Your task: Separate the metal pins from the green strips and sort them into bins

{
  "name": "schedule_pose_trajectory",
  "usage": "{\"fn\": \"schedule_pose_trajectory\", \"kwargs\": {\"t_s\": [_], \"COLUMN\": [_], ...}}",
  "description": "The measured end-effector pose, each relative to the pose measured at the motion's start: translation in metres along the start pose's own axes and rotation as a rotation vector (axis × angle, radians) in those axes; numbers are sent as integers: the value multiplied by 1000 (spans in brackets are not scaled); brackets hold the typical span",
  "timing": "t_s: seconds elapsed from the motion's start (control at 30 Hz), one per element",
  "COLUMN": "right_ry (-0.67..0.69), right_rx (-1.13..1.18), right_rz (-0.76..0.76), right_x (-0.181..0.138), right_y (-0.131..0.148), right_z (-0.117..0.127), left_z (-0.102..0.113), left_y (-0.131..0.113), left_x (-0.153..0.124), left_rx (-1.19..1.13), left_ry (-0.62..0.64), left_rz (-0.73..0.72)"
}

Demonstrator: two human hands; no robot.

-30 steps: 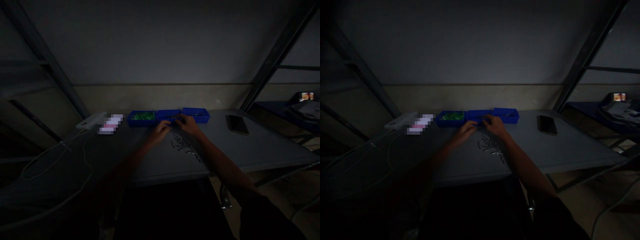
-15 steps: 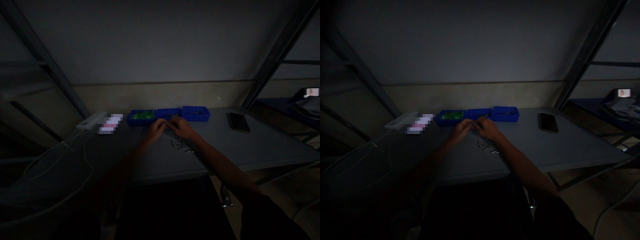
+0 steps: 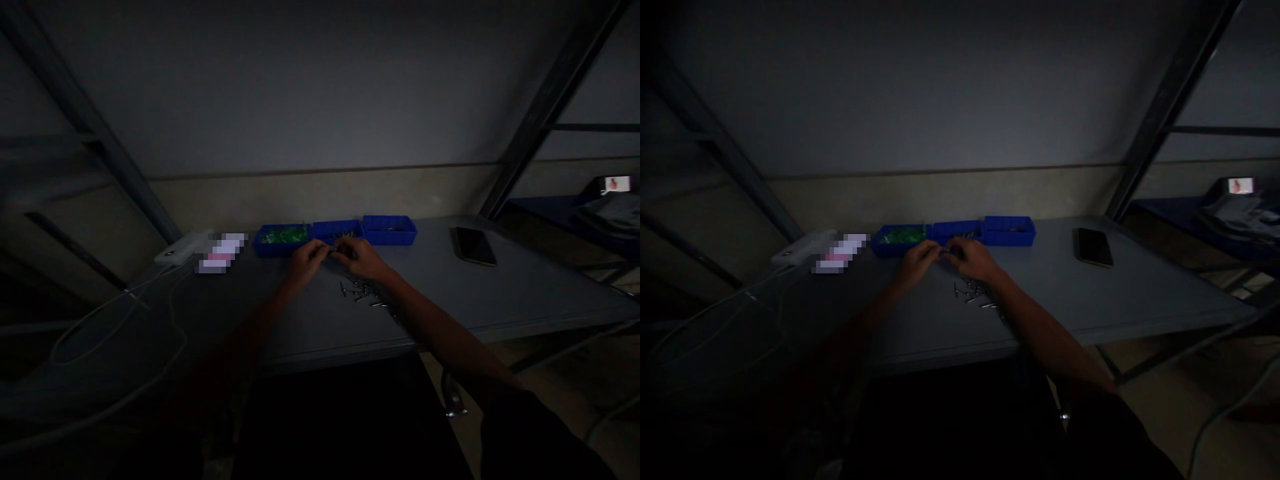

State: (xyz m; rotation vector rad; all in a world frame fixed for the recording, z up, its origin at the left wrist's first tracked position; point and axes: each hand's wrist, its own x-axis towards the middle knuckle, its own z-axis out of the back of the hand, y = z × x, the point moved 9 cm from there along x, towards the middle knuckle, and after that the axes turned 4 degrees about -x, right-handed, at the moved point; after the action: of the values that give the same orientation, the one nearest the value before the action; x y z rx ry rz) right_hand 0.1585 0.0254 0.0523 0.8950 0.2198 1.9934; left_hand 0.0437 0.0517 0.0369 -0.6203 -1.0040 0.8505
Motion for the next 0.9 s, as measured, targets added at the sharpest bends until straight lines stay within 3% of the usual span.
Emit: {"fn": "schedule_pose_trajectory", "kwargs": {"t_s": [0.27,0.57,0.77,0.9], "right_ry": [-2,6,-24,-45], "right_rx": [-60,-14,11,-43], "right_rz": [33,-15,-40,-107], "right_x": [1,1,0,2], "right_y": [-2,-5,-8,-19], "right_z": [-3,-5,-3,-2], "left_z": [-4,-1,-5,-17], "left_y": [-3,-7,-4,3], "left_x": [-2,-3,-4,-6], "left_rx": [-17,51,106,153], "left_ry": [59,19,60,152], "left_rz": [-2,-48,-36,-19]}}
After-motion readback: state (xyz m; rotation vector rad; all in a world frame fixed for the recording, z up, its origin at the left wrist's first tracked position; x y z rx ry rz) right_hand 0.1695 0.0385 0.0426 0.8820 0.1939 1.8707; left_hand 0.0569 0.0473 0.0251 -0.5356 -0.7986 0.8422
